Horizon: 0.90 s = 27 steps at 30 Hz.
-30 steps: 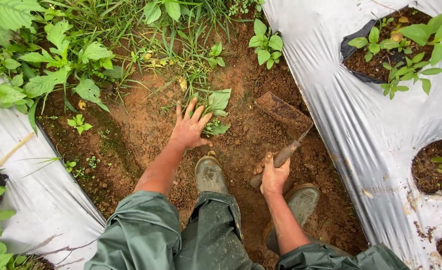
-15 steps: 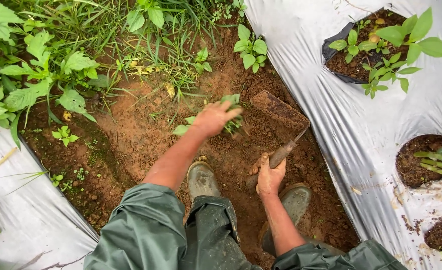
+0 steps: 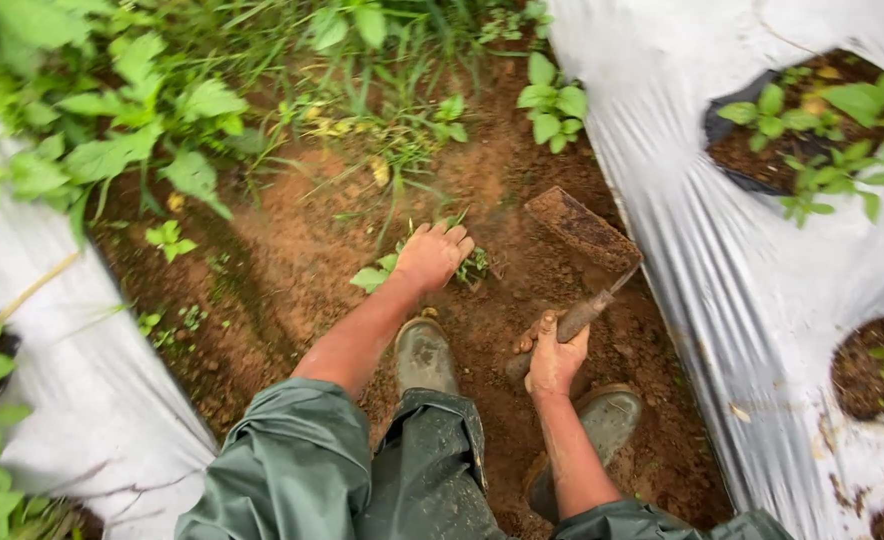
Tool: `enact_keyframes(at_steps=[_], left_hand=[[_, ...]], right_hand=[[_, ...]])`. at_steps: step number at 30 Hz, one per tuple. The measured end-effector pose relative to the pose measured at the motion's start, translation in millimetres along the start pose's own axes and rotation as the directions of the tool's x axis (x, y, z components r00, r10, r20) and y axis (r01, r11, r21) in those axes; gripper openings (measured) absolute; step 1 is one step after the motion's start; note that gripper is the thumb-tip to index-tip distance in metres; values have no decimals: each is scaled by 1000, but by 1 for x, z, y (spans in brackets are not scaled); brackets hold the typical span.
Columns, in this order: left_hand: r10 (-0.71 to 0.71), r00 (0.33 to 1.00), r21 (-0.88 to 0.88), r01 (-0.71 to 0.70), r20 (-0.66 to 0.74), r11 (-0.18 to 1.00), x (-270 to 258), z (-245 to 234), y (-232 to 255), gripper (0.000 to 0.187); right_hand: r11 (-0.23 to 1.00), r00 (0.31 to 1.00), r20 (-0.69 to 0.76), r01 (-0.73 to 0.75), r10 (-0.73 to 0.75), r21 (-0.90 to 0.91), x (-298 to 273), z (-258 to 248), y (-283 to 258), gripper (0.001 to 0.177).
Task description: The person uses a small hand hoe to remove weeds from the soil between rows of plants growing in plastic bags. They loosen the soil around the weeds and pull them out by hand, discarding the debris on the ground.
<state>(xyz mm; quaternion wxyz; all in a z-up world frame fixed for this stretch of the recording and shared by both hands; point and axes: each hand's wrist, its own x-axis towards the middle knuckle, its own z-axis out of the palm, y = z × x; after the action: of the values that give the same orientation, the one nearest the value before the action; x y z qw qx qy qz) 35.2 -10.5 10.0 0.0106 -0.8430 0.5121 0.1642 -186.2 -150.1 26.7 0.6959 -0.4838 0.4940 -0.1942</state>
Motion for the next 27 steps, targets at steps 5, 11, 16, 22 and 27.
enact_keyframes(at_steps=[5, 11, 16, 22, 27], left_hand=[[-334, 933, -35, 333, -134, 942, -75, 40, -41, 42], [-706, 671, -263, 741, 228, 618, -104, -8, -72, 76], [-649, 760, -187, 642, 29, 744, -98, 105, -91, 54], [-394, 916, -232, 368, -75, 901, -77, 51, -53, 28], [-188, 919, -85, 168, -346, 982, -64, 13, -43, 16]], right_hand=[[995, 990, 108, -89, 93, -45, -27, 27, -6, 19], [982, 973, 133, -181, 186, -49, -39, 43, 5, 23], [965, 964, 54, -260, 261, -27, -32, 67, -6, 29], [942, 943, 6, -333, 333, 24, -12, 130, -31, 29], [937, 945, -67, -304, 319, 170, 14, 196, -32, 27]])
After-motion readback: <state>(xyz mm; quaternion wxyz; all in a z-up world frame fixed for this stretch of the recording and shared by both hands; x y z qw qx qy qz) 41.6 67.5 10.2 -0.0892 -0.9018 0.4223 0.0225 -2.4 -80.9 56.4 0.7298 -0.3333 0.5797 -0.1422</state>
